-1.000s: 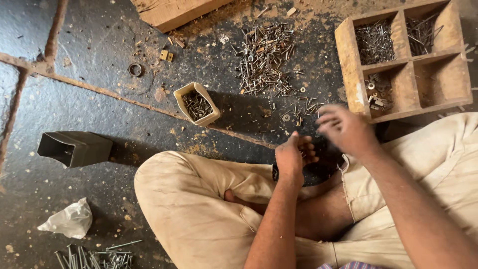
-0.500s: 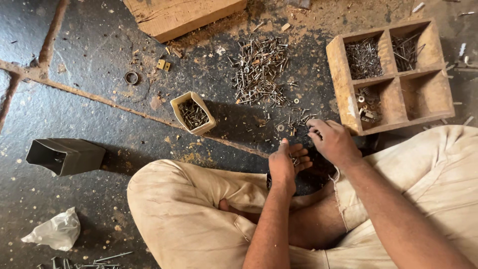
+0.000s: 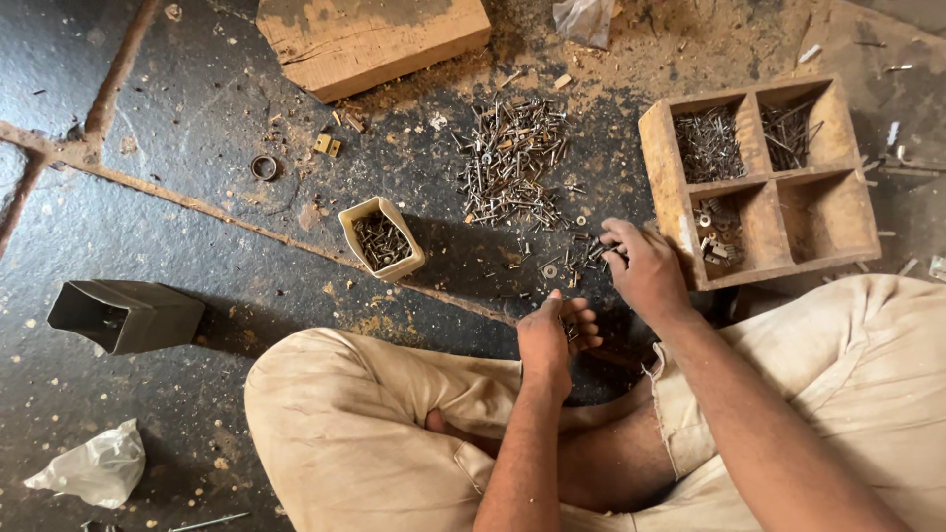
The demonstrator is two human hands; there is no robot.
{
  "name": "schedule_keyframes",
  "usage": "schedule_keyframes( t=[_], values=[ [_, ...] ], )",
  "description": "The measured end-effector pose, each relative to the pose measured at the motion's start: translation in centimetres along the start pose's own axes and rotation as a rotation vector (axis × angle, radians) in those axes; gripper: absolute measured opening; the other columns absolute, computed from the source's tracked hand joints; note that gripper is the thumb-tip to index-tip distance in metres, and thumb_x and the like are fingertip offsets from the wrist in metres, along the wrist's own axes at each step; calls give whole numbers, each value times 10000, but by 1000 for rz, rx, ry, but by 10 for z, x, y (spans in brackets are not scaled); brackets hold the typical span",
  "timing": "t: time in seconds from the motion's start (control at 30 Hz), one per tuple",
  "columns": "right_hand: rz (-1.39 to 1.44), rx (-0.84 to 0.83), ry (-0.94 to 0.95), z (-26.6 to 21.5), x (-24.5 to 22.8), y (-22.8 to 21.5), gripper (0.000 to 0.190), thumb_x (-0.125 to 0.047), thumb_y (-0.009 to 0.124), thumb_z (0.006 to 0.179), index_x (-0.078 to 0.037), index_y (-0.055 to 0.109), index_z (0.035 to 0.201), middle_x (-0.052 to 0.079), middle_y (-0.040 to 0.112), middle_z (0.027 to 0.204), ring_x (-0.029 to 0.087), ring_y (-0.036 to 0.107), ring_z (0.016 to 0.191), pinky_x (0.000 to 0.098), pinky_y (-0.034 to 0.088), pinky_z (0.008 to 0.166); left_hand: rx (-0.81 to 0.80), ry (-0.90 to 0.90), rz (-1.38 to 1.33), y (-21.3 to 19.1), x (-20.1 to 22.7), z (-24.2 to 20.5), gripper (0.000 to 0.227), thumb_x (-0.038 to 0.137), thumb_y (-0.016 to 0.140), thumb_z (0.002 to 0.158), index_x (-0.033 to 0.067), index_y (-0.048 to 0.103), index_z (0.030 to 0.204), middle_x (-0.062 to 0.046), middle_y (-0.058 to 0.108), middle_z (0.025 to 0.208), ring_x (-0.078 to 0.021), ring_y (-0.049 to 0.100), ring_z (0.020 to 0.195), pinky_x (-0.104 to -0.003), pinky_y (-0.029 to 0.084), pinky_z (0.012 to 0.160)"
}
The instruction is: The person sits on the floor and sorts a mixed pile of metal fasteners by hand. They pick up individual items, separate them into different piles, and place them into a small paper container and a wooden compartmentalized box.
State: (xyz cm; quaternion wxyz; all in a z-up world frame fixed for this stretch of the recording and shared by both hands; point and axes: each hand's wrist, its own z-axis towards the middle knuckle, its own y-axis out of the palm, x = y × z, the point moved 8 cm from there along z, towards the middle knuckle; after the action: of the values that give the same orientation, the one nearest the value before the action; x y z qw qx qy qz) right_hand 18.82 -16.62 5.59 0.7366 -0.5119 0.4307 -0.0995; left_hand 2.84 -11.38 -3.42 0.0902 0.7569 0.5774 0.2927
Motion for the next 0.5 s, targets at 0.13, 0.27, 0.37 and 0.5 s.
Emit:
schedule_keyframes(
  t=[0.13,0.27,0.37,0.5],
  values=[
    [-37,-17,62,-3,15,4,358,-33,734,922,-79,639,1264,61,769,1034,213,741,967,361,591,883,-11,-3,-2,3,1,2,410,326,500,1049,-26,694,966,-115,689,772,-222,651,626,-373,579,593],
    [-63,53,-97,6,5,-4,415,-25,748,844,-43,649,1246,62,788,1048,251,728,974,421,568,879,-4,8,10,2,5,-1,399,316,502,1053,-26,692,976,-112,685,778,-222,652,639,-377,580,602],
    [-38,-22,-67,5,11,2,330,-79,757,882,-69,675,1201,74,784,1056,241,734,936,390,597,838,12,9,6,2,7,-3,399,314,492,1059,-25,689,988,-116,682,787,-228,650,653,-384,583,617],
    [-29,-60,26,1,17,0,223,-88,754,942,-75,693,1156,94,768,957,247,724,914,386,604,789,11,11,4,5,13,-6,400,300,475,1067,-38,679,999,-133,686,810,-246,661,686,-400,595,649]
  ],
)
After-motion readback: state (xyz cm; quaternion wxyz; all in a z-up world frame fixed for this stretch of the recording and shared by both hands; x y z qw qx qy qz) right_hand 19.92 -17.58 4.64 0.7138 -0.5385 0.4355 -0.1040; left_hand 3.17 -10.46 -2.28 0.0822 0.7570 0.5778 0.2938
